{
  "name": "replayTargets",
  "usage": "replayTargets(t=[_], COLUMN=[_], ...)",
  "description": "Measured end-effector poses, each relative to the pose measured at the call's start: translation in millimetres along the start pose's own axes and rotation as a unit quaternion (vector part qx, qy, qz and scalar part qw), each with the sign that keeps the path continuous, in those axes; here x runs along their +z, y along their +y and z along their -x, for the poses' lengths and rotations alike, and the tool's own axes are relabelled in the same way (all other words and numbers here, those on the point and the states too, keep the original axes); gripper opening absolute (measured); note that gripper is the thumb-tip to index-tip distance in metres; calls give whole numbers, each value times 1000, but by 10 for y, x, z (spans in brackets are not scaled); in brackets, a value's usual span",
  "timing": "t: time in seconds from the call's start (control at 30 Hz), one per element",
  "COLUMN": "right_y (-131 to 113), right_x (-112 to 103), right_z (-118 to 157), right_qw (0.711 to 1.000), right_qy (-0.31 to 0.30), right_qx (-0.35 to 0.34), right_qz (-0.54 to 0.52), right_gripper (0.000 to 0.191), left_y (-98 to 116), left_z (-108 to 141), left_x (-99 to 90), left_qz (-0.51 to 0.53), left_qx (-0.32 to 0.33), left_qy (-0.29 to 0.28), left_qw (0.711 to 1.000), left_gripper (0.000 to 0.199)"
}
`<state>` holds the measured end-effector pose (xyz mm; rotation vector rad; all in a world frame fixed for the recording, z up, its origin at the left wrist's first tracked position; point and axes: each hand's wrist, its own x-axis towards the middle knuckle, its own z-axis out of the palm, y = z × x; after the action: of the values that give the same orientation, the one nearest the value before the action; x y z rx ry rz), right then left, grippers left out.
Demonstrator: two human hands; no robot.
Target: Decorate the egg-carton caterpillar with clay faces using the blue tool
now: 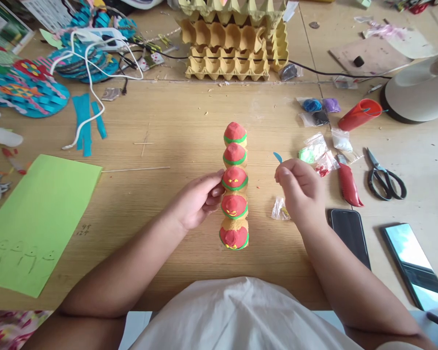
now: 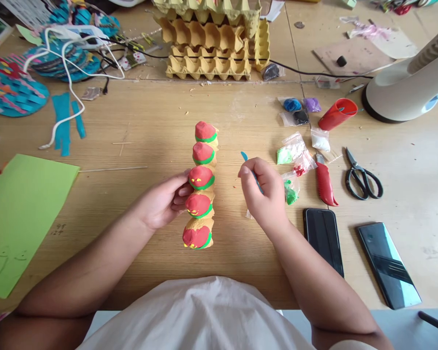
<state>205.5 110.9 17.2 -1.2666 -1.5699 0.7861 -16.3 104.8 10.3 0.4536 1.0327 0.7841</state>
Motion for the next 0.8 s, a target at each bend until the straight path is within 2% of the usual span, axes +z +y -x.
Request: replayTargets(t=[0.1,0.17,0.23,0.33,0.43,0.53,0.63,0.8], right_y=[40,79,116,142,104,-2,-123,-164], right_x=[-27,-29,-22,-14,-22,-44,-76,-85], right_z=[-36,-50,-60,-65,-51,-12,36,73], right_qw=[984,965,954,954,974,988,979,957], right_qy=[-68,-120,-145,-145,-131,-143,-154,-107], right_qx=[2,13,29,37,51,62,50,33], right_qz=[166,233,261,259,178,7,-122,-267], right_gripper=[9,17,21,16,12,18,18,19], left_y=[34,44,48,54,63,66,58,36], left_z=[-14,-21,-24,-20,-7,11,29,47], left_x=[-11,-16,-20,-16,0,16,15,3], left_qz=[-14,-11,-7,0,0,8,24,56], left_qx=[10,12,10,10,6,-2,-13,-31], left_qy=[13,21,23,23,22,18,3,-7], left_qw=[1000,1000,1000,1000,1000,1000,1000,998], left_gripper=[49,47,45,45,45,45,44,44])
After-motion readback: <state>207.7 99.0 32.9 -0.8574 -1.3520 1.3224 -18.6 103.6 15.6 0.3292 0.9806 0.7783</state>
